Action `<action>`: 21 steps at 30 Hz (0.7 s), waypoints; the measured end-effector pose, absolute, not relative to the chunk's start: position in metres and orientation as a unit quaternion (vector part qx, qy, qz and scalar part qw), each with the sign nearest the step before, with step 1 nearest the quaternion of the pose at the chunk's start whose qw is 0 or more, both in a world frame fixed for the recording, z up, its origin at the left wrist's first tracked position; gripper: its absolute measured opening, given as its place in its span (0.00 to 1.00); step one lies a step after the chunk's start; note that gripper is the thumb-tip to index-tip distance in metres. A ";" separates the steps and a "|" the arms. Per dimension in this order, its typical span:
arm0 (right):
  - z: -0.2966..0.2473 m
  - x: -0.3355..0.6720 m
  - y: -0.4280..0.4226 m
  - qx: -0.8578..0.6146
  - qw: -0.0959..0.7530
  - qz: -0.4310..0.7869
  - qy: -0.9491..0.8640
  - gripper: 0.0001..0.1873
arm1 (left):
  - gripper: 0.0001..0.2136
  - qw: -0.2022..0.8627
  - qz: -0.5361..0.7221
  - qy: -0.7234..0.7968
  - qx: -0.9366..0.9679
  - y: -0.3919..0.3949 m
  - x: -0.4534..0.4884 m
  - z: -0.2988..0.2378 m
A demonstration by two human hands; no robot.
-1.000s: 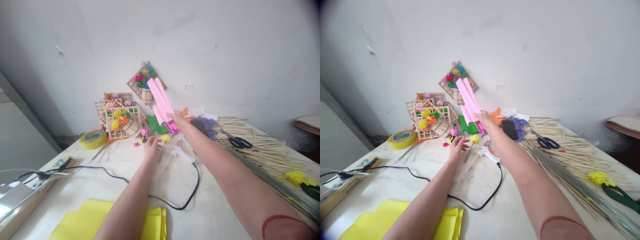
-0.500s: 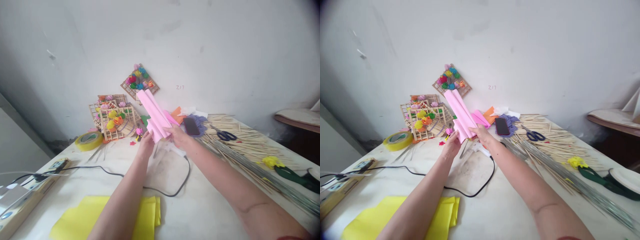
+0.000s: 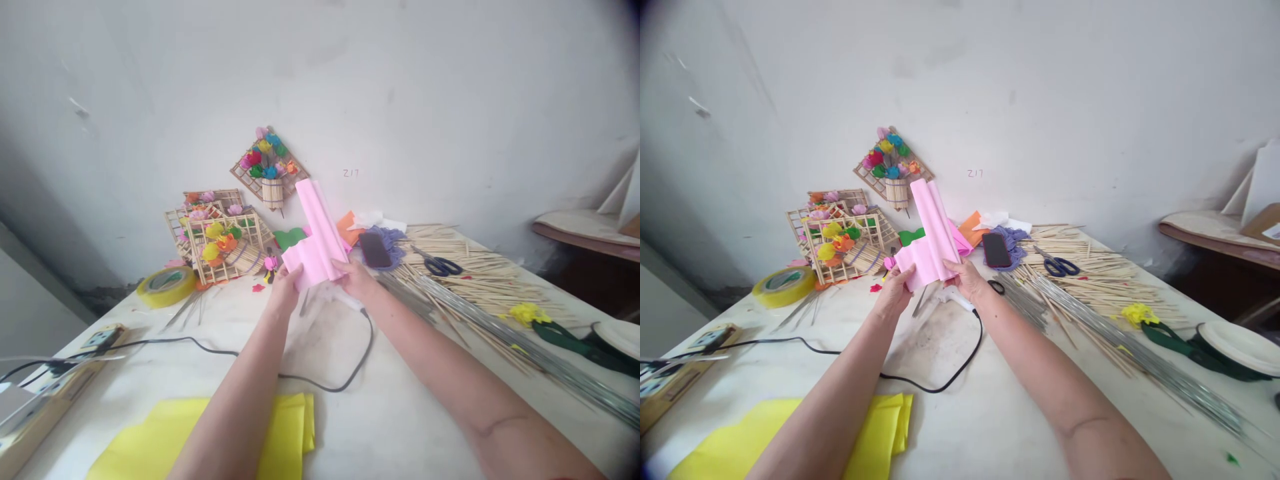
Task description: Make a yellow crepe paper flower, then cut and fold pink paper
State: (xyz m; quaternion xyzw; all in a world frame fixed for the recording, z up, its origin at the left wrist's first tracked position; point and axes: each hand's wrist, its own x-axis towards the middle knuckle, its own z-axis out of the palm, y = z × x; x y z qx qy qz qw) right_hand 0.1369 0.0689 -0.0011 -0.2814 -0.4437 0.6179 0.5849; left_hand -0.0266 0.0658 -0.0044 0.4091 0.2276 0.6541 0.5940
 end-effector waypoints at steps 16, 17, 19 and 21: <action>-0.007 0.127 0.054 -0.287 0.551 0.635 -0.460 0.19 | 0.18 0.620 0.628 0.270 0.384 0.057 -0.016 0.005; -0.007 0.126 0.053 -0.285 0.553 0.632 -0.462 0.19 | 0.18 0.616 0.631 0.267 0.388 0.057 -0.016 0.006; -0.006 0.125 0.051 -0.285 0.555 0.627 -0.466 0.19 | 0.19 0.613 0.628 0.259 0.403 0.055 -0.016 0.007; -0.004 0.124 0.049 -0.285 0.552 0.626 -0.471 0.18 | 0.19 0.614 0.623 0.246 0.418 0.053 -0.015 0.009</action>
